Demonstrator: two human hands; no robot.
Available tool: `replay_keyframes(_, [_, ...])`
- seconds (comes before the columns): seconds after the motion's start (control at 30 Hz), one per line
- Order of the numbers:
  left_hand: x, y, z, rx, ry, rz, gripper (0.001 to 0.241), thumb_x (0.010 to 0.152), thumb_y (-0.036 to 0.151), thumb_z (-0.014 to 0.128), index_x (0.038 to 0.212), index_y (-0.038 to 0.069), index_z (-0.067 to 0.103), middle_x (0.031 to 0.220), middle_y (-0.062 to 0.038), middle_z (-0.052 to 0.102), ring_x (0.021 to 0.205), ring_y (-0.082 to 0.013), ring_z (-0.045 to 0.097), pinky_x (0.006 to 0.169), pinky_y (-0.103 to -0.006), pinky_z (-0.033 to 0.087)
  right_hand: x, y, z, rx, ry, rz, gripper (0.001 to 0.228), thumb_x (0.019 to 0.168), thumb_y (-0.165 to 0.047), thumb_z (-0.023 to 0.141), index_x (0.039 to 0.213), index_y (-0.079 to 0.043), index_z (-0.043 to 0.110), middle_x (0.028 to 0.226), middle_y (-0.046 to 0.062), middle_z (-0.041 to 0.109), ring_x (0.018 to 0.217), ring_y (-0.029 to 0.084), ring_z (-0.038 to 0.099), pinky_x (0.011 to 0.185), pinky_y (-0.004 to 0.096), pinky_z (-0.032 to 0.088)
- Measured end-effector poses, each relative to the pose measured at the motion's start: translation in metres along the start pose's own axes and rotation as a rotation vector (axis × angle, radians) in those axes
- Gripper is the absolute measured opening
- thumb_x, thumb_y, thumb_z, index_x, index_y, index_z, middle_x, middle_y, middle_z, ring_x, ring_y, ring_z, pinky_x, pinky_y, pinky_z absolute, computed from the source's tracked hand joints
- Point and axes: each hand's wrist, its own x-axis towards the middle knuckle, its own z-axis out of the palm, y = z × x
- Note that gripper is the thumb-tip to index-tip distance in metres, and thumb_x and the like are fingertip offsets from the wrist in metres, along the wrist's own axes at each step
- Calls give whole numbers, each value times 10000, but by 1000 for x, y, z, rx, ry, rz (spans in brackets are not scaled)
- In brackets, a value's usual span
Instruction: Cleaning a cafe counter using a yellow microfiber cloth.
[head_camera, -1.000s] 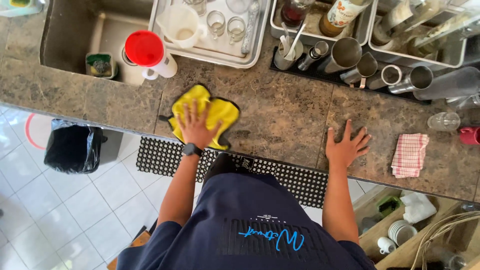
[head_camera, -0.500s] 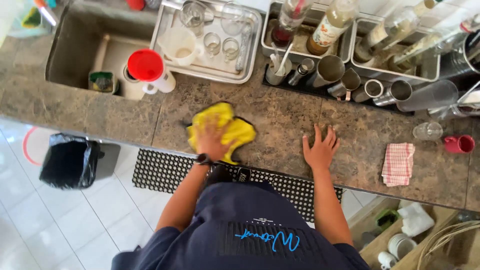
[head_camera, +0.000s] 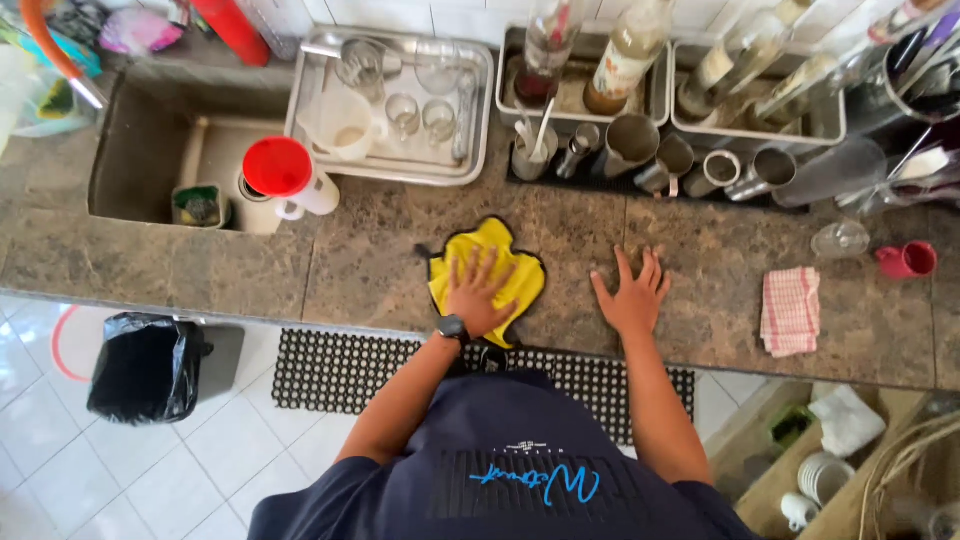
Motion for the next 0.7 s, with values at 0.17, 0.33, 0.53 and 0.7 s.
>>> replay_keyframes(0.17, [-20,-21,-28,39,-24,-171,727,846,748,556,1499,437,478,1676,-30,320,1552,-388,234,1210,-672,200,-5,-31,-5,4,91,-46,559,993,-524,640,1405,-150,596,1441,206,415,1404,421,385,1126,656,252])
replay_keyframes(0.33, [-17,-48,5,-169,-159,-339,682,992,734,400,1598,427,335,1745,-18,34,1588,-371,-14,1242,-621,-16,-12,-135,13,357,237,-532,465,966,-490,625,1252,-137,724,1151,106,684,1169,298,632,1073,484,435])
replay_keyframes(0.53, [-30,-67,-32,-1115,104,-82,543,1165,242,105,1616,-22,251,1642,-260,264,1530,-416,200,1273,-534,137,-28,-204,59,376,-432,-364,851,1052,-509,497,1684,-183,30,1680,306,19,1542,505,-73,1236,617,-40])
replay_keyframes(0.7, [-63,-103,-45,-254,315,-213,457,1111,298,483,1536,132,466,1504,-119,475,1377,-365,467,1144,-541,320,-28,-193,55,178,-498,-392,725,941,-726,541,1584,-448,352,1712,197,24,1547,508,-83,1242,638,-36])
